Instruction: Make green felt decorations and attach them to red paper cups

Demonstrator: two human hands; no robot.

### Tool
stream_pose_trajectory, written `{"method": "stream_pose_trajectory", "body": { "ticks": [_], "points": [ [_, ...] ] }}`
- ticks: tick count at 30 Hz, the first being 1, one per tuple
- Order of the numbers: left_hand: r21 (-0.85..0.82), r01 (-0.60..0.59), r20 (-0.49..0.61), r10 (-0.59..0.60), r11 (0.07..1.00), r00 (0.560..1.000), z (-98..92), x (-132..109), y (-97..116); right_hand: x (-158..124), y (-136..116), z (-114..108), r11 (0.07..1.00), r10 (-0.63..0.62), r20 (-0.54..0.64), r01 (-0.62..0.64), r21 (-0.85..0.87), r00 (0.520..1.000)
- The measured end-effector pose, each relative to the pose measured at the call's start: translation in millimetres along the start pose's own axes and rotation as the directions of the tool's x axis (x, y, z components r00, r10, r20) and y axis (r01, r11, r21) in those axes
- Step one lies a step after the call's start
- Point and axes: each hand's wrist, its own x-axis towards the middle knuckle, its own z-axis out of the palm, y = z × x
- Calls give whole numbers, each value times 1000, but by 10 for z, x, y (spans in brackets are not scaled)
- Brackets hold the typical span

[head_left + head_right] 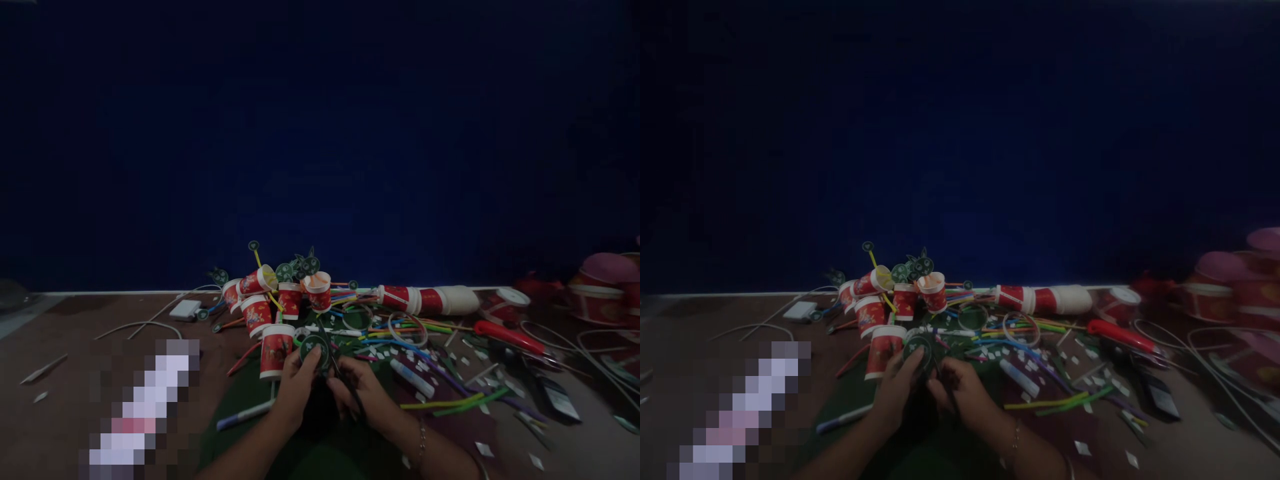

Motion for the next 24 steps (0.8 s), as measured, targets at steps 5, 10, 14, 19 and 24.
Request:
{"method": "stream_pose_trajectory", "body": {
  "ticks": [5, 10, 14, 19, 24],
  "points": [
    [12, 6, -13, -5, 1000, 1000, 7, -5, -6, -5, -18, 2, 1000, 25, 37, -26, 7, 999],
    [54, -40, 41, 37, 998, 998, 12, -32, 50, -13, -22, 3, 1000, 7, 48, -7, -5, 999],
    [77, -73, 27, 71, 994, 997, -16, 0, 27, -15, -35, 4, 1000, 20, 24, -20, -13, 1000],
    [40, -70, 24, 69, 997, 997, -52, 73, -59, -15, -42, 0, 999, 29, 11, -29, -22, 1000],
    [62, -67, -15, 68, 996, 998, -42, 55, -29, -20, -59, -13, 999, 46, 32, -45, -21, 998]
  ]
}}
